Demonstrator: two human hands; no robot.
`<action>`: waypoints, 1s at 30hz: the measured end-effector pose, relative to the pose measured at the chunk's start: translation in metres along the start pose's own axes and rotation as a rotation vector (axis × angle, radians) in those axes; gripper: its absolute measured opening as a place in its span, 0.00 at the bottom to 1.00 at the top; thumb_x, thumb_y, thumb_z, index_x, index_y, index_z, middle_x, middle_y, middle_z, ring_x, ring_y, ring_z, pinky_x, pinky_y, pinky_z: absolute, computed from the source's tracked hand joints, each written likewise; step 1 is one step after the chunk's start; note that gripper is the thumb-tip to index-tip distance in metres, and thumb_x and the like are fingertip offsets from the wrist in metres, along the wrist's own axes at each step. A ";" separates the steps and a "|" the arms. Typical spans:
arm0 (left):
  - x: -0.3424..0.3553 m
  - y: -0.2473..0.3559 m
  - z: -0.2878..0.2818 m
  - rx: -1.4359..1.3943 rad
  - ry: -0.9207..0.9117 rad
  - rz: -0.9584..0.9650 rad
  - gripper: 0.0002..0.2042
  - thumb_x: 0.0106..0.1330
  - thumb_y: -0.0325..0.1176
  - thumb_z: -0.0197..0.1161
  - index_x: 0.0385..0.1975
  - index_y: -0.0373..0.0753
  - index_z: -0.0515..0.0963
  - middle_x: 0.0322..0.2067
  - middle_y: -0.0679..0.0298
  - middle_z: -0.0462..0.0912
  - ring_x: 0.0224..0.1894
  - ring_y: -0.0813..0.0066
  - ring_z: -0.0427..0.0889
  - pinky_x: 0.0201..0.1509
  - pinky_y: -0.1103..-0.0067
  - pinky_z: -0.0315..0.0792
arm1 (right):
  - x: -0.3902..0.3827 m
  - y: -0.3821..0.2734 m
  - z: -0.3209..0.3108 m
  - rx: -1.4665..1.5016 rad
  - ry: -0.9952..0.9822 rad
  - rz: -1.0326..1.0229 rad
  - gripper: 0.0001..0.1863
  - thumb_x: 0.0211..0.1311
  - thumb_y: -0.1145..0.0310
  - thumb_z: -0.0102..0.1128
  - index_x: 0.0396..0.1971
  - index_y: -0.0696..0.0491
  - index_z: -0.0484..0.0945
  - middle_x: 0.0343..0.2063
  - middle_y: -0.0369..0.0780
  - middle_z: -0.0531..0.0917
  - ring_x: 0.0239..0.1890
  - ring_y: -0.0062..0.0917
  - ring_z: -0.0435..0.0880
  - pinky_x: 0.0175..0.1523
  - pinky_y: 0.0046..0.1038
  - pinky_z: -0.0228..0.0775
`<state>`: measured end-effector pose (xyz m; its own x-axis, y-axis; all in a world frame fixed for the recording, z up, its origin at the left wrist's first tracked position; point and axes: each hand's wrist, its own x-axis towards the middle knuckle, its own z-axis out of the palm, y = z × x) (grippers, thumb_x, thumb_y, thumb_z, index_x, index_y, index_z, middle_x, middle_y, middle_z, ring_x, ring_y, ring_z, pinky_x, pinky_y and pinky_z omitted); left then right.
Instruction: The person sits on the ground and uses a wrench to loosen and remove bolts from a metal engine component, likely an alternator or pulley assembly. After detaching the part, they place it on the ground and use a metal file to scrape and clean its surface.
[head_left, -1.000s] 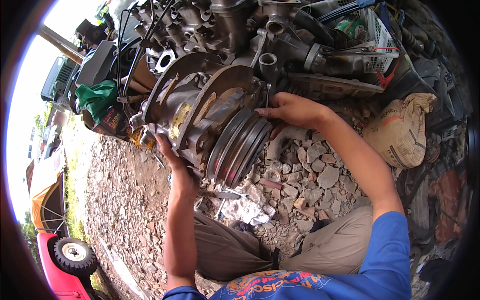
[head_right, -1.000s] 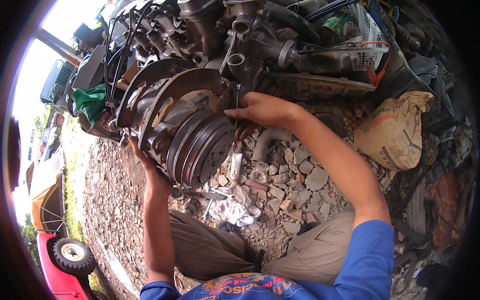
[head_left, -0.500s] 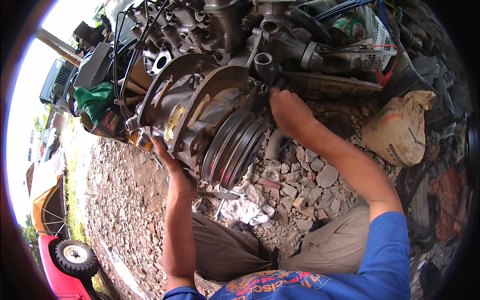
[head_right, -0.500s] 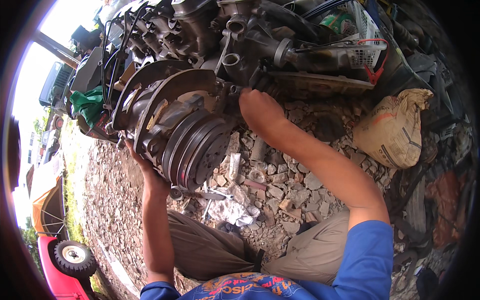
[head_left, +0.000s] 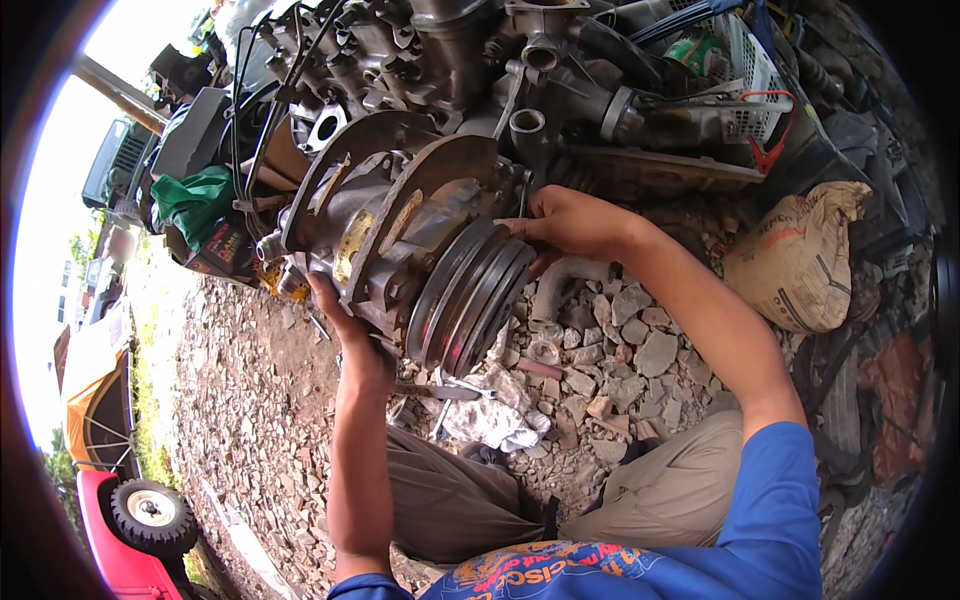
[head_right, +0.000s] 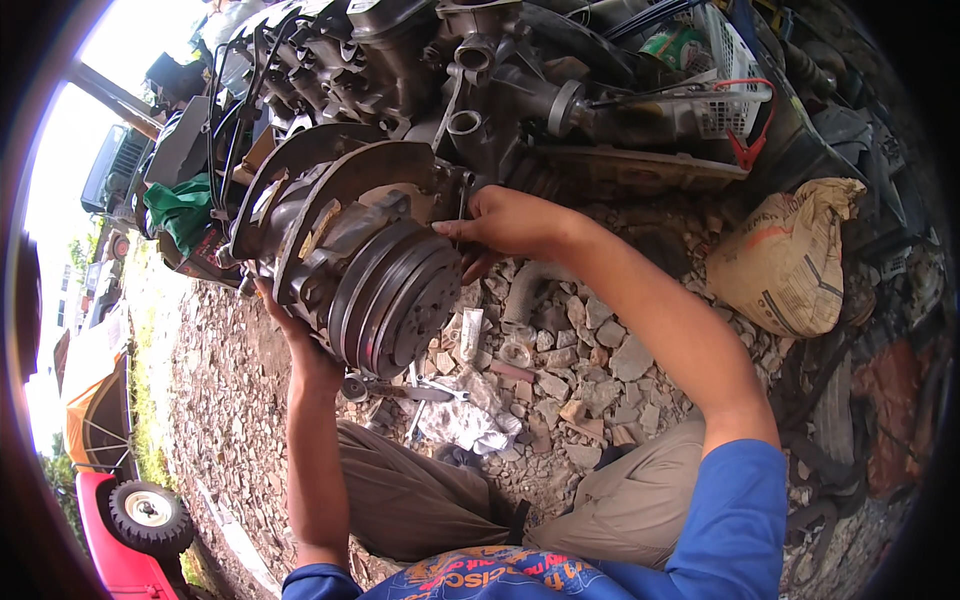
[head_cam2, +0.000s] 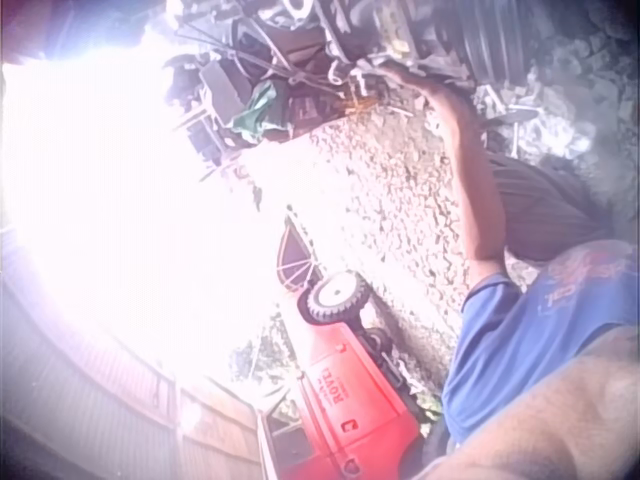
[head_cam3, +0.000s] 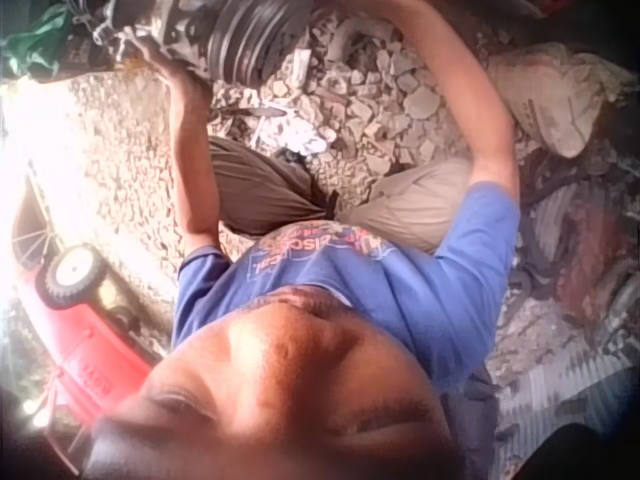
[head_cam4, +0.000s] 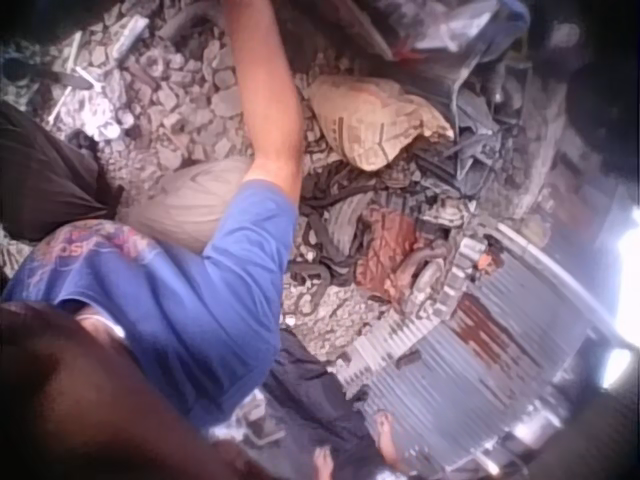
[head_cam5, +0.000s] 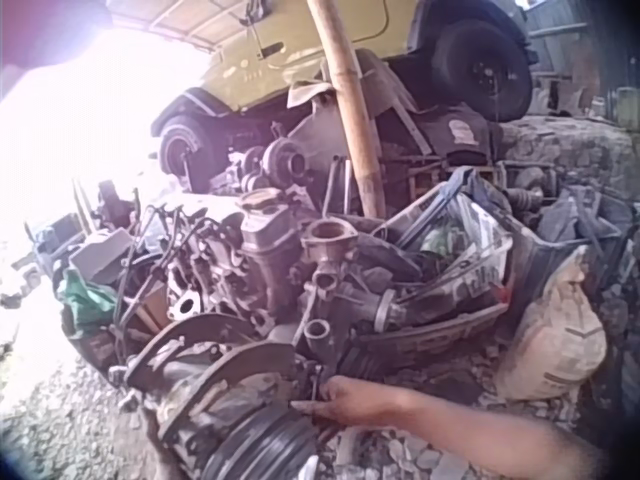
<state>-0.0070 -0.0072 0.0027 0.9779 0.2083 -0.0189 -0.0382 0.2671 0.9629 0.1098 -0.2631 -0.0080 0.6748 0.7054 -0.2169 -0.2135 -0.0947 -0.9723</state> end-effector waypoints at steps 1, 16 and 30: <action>0.000 0.000 0.000 -0.002 -0.005 0.001 0.43 0.62 0.74 0.37 0.67 0.46 0.57 0.58 0.58 0.70 0.61 0.61 0.69 0.66 0.62 0.63 | 0.003 0.004 -0.002 0.033 -0.012 0.004 0.19 0.69 0.61 0.54 0.38 0.66 0.78 0.32 0.42 0.84 0.31 0.24 0.85 0.38 0.24 0.84; 0.003 -0.002 -0.005 -0.064 0.011 -0.025 0.43 0.60 0.75 0.39 0.66 0.46 0.58 0.59 0.58 0.69 0.62 0.60 0.68 0.66 0.60 0.64 | 0.008 0.024 -0.001 -1.094 0.602 -0.168 0.08 0.55 0.78 0.52 0.32 0.65 0.78 0.29 0.54 0.83 0.35 0.47 0.84 0.40 0.40 0.77; 0.005 -0.002 -0.003 -0.074 0.052 -0.033 0.43 0.61 0.75 0.38 0.63 0.44 0.62 0.55 0.58 0.73 0.58 0.62 0.71 0.65 0.62 0.65 | 0.010 0.016 -0.008 0.125 -0.080 -0.035 0.20 0.70 0.61 0.53 0.38 0.67 0.76 0.28 0.43 0.83 0.30 0.26 0.85 0.37 0.24 0.83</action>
<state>-0.0024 -0.0033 -0.0002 0.9670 0.2462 -0.0660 -0.0232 0.3427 0.9392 0.1192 -0.2630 -0.0261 0.6262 0.7608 -0.1707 -0.2806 0.0156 -0.9597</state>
